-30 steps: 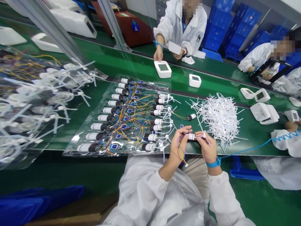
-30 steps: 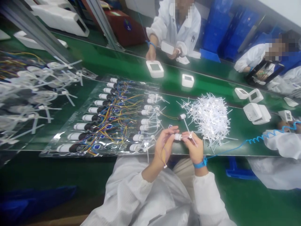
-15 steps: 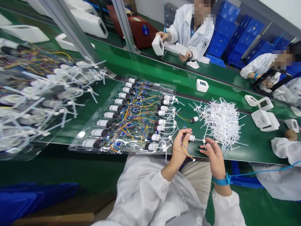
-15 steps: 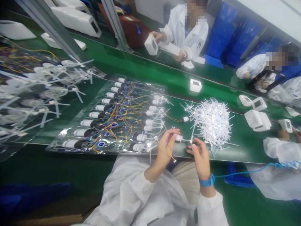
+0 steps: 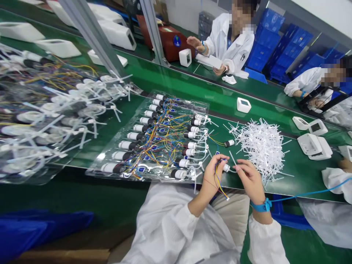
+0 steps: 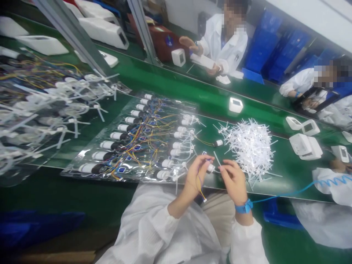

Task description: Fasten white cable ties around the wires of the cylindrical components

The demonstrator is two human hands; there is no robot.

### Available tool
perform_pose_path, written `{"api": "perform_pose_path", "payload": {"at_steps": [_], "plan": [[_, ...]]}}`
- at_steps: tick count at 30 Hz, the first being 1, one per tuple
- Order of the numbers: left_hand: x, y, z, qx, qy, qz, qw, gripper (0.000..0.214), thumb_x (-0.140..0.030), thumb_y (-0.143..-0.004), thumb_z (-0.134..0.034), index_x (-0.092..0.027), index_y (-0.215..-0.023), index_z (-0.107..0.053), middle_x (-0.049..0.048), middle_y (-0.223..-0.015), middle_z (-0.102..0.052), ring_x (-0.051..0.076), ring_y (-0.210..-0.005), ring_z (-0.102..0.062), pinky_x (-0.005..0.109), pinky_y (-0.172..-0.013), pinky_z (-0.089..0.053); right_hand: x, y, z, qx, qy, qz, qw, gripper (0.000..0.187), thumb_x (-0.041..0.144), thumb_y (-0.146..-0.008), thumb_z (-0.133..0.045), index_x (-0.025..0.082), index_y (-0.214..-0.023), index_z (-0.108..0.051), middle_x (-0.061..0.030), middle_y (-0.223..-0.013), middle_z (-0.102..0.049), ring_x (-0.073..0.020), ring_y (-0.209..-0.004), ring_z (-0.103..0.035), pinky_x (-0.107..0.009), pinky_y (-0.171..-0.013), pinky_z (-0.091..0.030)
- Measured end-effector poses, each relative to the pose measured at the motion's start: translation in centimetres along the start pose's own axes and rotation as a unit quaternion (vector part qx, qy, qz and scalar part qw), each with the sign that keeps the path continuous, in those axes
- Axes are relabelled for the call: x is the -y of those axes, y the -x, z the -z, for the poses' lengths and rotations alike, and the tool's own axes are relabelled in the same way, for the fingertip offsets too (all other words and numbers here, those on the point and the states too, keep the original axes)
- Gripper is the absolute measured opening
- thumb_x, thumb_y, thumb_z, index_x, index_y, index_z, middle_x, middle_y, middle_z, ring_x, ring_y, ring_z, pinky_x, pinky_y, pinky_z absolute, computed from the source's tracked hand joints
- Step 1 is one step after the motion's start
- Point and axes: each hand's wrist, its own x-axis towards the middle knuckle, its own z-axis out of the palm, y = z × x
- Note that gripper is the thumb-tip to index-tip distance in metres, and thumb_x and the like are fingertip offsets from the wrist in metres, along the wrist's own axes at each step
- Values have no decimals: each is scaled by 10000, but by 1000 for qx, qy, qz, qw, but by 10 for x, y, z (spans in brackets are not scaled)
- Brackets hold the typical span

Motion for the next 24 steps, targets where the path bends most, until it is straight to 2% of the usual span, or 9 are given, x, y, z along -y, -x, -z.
{"api": "perform_pose_path", "payload": {"at_steps": [4, 8, 12, 16, 19, 24], "plan": [[-2, -1, -1, 0, -3, 4, 1000, 266, -456, -1059, -688, -210, -1121, -768, 98, -1137, -814, 227, -1038, -757, 333, -930, -576, -1, 2, 7, 30, 32, 27, 999, 242, 428, -1035, -729, 292, -888, -866, -77, -1019, -848, -308, -1046, -742, -469, -984, -549], [-3, -2, -1, -8, -3, 9, 1000, 242, -428, -1041, -709, -209, -1122, -772, 108, -1170, -829, 234, -1093, -770, 343, -967, -581, -6, -1, 7, 40, 22, 18, 999, 239, 416, -1035, -727, 274, -872, -828, -66, -975, -836, -295, -1007, -732, -439, -951, -544], [-5, -3, 0, -16, 36, 49, 998, 287, -428, -992, -770, -207, -1174, -760, 130, -1200, -846, 255, -1136, -791, 353, -961, -599, -16, -6, -1, 51, -25, -36, 998, 190, 407, -1029, -715, 267, -1088, -828, -48, -956, -822, -258, -902, -746, -390, -864, -569], [-9, -3, 1, -29, 69, 87, 993, 311, -407, -950, -820, -203, -1178, -762, 141, -1214, -852, 269, -1180, -794, 368, -997, -605, -25, -9, -13, 55, -88, -26, 994, 288, 364, -1047, -688, 281, -1308, -775, -31, -980, -825, -249, -994, -773, -405, -992, -578], [-9, -3, 1, -34, 79, 101, 991, 272, -388, -929, -836, -203, -1125, -795, 127, -1190, -861, 259, -1147, -803, 369, -1021, -605, -29, -8, -22, 21, -111, -12, 994, 291, 372, -1086, -638, 277, -1319, -785, -51, -1010, -829, -249, -979, -777, -404, -949, -599], [-1, -1, 7, -48, 39, 106, 992, 257, -378, -899, -867, -207, -1091, -856, 93, -1146, -859, 233, -1043, -797, 323, -953, -611, -32, -4, -28, 20, -99, 25, 995, 287, 376, -1108, -643, 289, -1308, -830, -29, -835, -794, -237, -803, -740, -415, -894, -596]]}}
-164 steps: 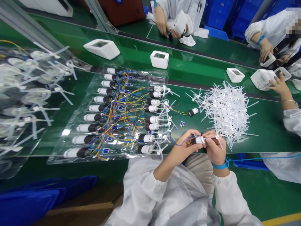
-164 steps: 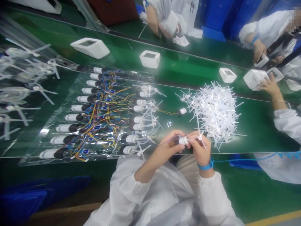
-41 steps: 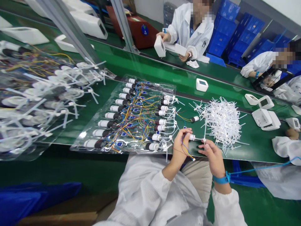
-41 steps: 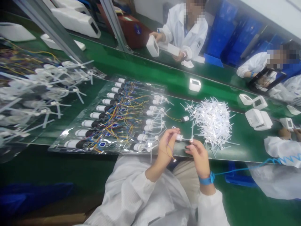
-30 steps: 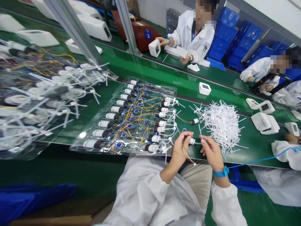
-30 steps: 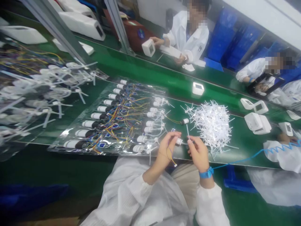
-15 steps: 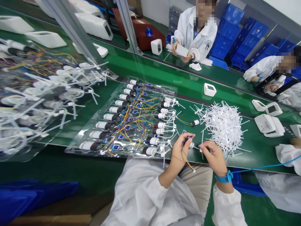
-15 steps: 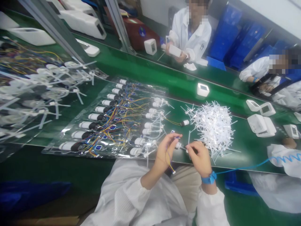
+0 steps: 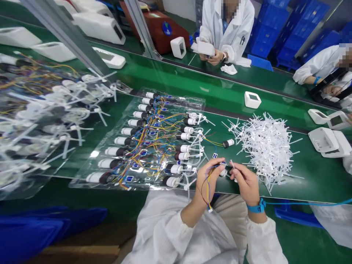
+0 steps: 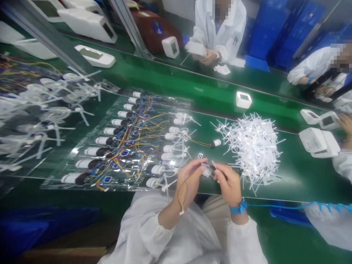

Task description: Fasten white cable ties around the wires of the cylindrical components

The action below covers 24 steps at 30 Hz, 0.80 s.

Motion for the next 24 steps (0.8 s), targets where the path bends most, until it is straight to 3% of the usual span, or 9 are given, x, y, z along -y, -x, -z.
{"api": "perform_pose_path", "payload": {"at_steps": [2, 7, 11, 15, 24], "plan": [[4, 1, 3, -1, -15, 3, 1000, 271, -383, -907, -870, -211, -1117, -861, 85, -1142, -852, 222, -1008, -789, 309, -918, -609, 2, -1, 1, 6, -7, 7, 1000, 285, 364, -1112, -646, 302, -1324, -826, -34, -880, -810, -231, -793, -740, -408, -876, -597], [0, 4, 4, 17, -28, 10, 999, 251, -374, -936, -852, -223, -1136, -849, 69, -1105, -841, 203, -979, -773, 298, -905, -605, 13, -6, 3, 14, -9, 25, 1000, 233, 319, -1119, -640, 305, -1190, -862, -69, -1075, -829, -252, -1005, -757, -388, -898, -589], [-12, 6, 1, 43, -35, -3, 998, 186, -352, -919, -843, -216, -1045, -834, 57, -1020, -823, 195, -927, -754, 292, -857, -602, 12, -5, 5, 14, -9, 16, 1000, 214, 328, -1102, -673, 296, -1181, -870, -54, -959, -807, -240, -895, -733, -375, -840, -584], [-16, 5, -1, 43, -46, -16, 998, 169, -355, -923, -829, -217, -1021, -816, 52, -1002, -808, 192, -924, -734, 291, -853, -587, 7, -3, 7, -8, -10, 4, 1000, 247, 341, -1093, -674, 308, -1251, -861, -51, -976, -794, -235, -862, -712, -376, -823, -582], [-7, 2, -4, 84, -41, -37, 995, 221, -395, -914, -845, -215, -1037, -814, 59, -985, -793, 206, -910, -726, 317, -854, -600, 4, -4, 5, -41, -23, 9, 999, 156, 380, -1034, -739, 289, -1030, -866, -58, -968, -780, -262, -977, -720, -398, -902, -579]]}}
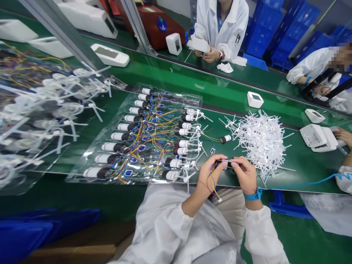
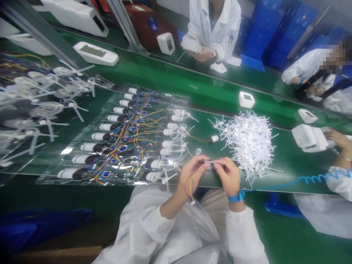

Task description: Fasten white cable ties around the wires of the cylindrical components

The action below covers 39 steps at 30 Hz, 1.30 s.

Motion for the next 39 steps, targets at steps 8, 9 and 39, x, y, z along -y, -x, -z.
{"api": "perform_pose_path", "payload": {"at_steps": [8, 9, 39], "plan": [[-3, 1, -1, 18, -21, -46, 999, 165, -363, -962, -785, -212, -1012, -831, 48, -934, -766, 195, -863, -707, 308, -824, -571, -2, 2, -1, 3, -29, -16, 999, 136, 378, -1027, -742, 265, -998, -811, -53, -986, -779, -252, -985, -723, -377, -907, -572], [-3, 1, -2, 20, -21, -49, 998, 161, -357, -964, -780, -212, -1011, -830, 47, -934, -765, 194, -863, -707, 308, -825, -570, -3, 2, -1, 4, -28, -20, 999, 144, 383, -1027, -740, 260, -995, -808, -53, -985, -776, -249, -975, -721, -374, -900, -573], [-1, 3, -4, 23, -62, -75, 995, 160, -370, -1004, -743, -229, -979, -812, 52, -970, -791, 213, -893, -721, 326, -851, -569, -4, 1, 3, 9, -5, -27, 1000, 183, 444, -998, -771, 288, -932, -841, -43, -903, -831, -294, -1034, -780, -526, -1156, -544]]}}
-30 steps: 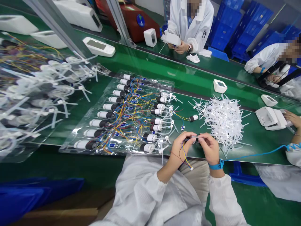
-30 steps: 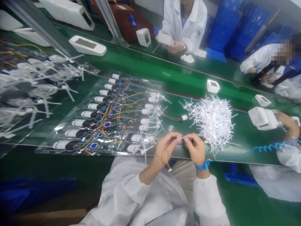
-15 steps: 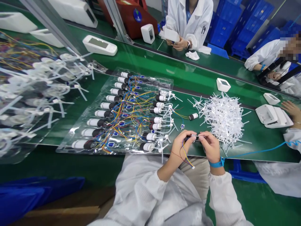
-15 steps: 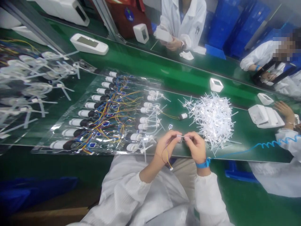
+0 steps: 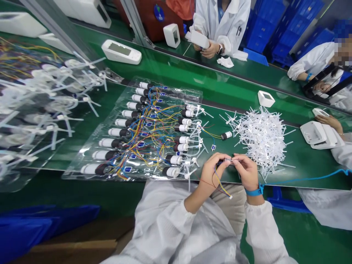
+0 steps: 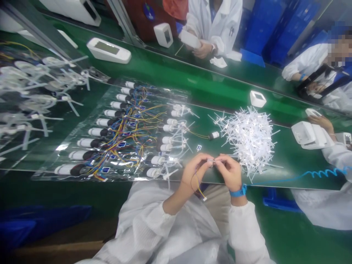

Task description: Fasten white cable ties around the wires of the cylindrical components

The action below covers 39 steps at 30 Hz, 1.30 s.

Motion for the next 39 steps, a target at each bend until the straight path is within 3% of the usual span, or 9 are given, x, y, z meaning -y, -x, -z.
{"api": "perform_pose_path", "payload": {"at_steps": [28, 34, 39], "plan": [[3, -2, 3, 25, -52, -68, 996, 126, -279, -1041, -713, -225, -1022, -825, 63, -1016, -824, 216, -959, -755, 332, -890, -608, -4, 3, 4, -14, 4, 12, 1000, 75, 339, -960, -824, 288, -938, -875, -46, -946, -875, -317, -1151, -814, -515, -1146, -573], [5, -1, 3, 23, -66, -75, 995, 126, -293, -1033, -736, -238, -998, -844, 63, -1005, -836, 230, -980, -763, 351, -922, -615, -3, 5, 2, -5, 5, 42, 999, 97, 327, -999, -793, 315, -984, -888, -28, -959, -876, -277, -1013, -829, -517, -1163, -571], [4, -2, 4, 22, -67, -59, 996, 119, -294, -1016, -740, -235, -1013, -844, 57, -1002, -831, 222, -952, -769, 334, -893, -617, -5, 8, -2, -24, 10, 29, 999, 113, 328, -1016, -776, 302, -1027, -885, -61, -1032, -874, -308, -1154, -800, -507, -1140, -566]]}}
